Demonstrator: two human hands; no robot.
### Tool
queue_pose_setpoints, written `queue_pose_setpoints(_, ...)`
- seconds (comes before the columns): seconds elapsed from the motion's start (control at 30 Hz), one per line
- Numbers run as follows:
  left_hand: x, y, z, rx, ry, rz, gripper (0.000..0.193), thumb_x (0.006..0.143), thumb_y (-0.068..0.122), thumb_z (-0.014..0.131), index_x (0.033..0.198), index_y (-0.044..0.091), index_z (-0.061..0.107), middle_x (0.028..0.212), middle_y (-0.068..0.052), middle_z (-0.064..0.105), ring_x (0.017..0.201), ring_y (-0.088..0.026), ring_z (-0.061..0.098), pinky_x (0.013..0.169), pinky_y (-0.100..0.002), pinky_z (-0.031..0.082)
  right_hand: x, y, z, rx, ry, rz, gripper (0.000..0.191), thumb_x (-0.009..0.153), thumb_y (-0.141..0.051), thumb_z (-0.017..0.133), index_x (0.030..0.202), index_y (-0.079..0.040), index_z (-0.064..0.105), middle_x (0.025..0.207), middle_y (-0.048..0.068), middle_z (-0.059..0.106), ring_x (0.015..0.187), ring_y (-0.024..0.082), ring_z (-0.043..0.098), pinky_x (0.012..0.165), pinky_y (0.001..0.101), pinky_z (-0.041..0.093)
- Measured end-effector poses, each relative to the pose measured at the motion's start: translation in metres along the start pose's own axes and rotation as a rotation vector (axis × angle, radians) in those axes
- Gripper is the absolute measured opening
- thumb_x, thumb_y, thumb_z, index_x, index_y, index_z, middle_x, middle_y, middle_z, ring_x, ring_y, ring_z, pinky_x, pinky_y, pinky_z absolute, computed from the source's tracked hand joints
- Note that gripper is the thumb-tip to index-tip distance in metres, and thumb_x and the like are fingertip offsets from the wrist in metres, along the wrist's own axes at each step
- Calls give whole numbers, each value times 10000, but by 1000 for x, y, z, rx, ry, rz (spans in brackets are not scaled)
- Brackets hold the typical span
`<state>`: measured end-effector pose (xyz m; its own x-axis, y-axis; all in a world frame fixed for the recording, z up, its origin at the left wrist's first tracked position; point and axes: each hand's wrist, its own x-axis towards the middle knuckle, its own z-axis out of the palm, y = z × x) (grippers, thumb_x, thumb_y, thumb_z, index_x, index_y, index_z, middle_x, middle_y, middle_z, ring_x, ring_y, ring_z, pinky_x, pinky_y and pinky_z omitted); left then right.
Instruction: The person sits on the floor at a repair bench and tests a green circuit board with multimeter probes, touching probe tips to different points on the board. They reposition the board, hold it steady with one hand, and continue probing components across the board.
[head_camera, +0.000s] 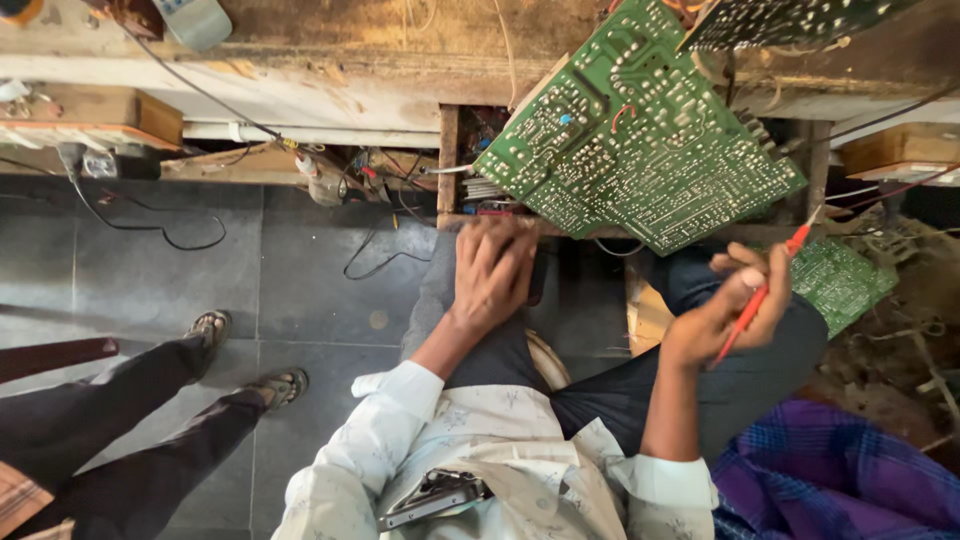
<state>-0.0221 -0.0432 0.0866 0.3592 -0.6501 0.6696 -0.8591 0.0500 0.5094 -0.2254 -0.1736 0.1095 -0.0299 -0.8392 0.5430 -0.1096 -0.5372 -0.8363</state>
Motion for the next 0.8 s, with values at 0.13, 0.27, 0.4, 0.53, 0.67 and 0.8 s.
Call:
queue_pose_setpoints(0.13, -20, 6, -1, -200, -211, 163, 412, 853, 54, 723, 1257, 41, 644, 1189, -103, 595, 1085, -318, 600, 933, -456, 474, 15, -36, 3, -199, -108, -240, 385, 1128, -180, 458, 1410, 50, 580, 1056, 160, 703, 848, 227, 651, 806, 333, 547)
queue_pose_setpoints(0.27, -31, 10, 19, -348, -543, 214, 396, 818, 88, 705, 1206, 24, 651, 1123, -112, 629, 987, -308, 616, 869, -434, 498, 19, -60, 21, -120, -301, -272, 236, 1134, -73, 583, 1311, 73, 642, 1067, 181, 713, 889, 272, 702, 815, 349, 572)
queue_pose_setpoints(0.4, -43, 7, 35, -393, -554, 88, 168, 966, 115, 681, 1119, 54, 646, 983, -109, 628, 926, -312, 648, 835, -422, 526, 18, -67, 41, -112, -337, -329, 187, 1060, -26, 671, 1223, 67, 663, 1097, 220, 708, 950, 321, 715, 842, 380, 581)
queue_pose_setpoints(0.53, -43, 7, 39, -416, -665, -24, 140, 974, 136, 672, 1080, 47, 660, 913, -144, 627, 880, -351, 647, 786, -449, 530, 19, -78, 48, -178, -369, -290, 178, 1001, 3, 691, 1162, 80, 691, 1031, 203, 725, 900, 319, 721, 811, 381, 577)
queue_pose_setpoints(0.67, -23, 3, 35, -471, -569, -12, 179, 971, 133, 647, 1124, 41, 658, 958, -144, 651, 912, -355, 656, 804, -453, 542, 31, -89, 60, -134, -340, -353, 172, 980, 14, 684, 1141, 74, 674, 1050, 200, 723, 925, 327, 729, 851, 387, 593)
queue_pose_setpoints(0.8, -26, 6, 31, -457, -633, -50, 192, 971, 127, 638, 1139, 39, 669, 934, -147, 644, 905, -360, 657, 792, -459, 535, 34, -91, 61, -171, -319, -338, 166, 972, 38, 694, 1135, 69, 682, 1020, 199, 725, 895, 314, 736, 813, 366, 595)
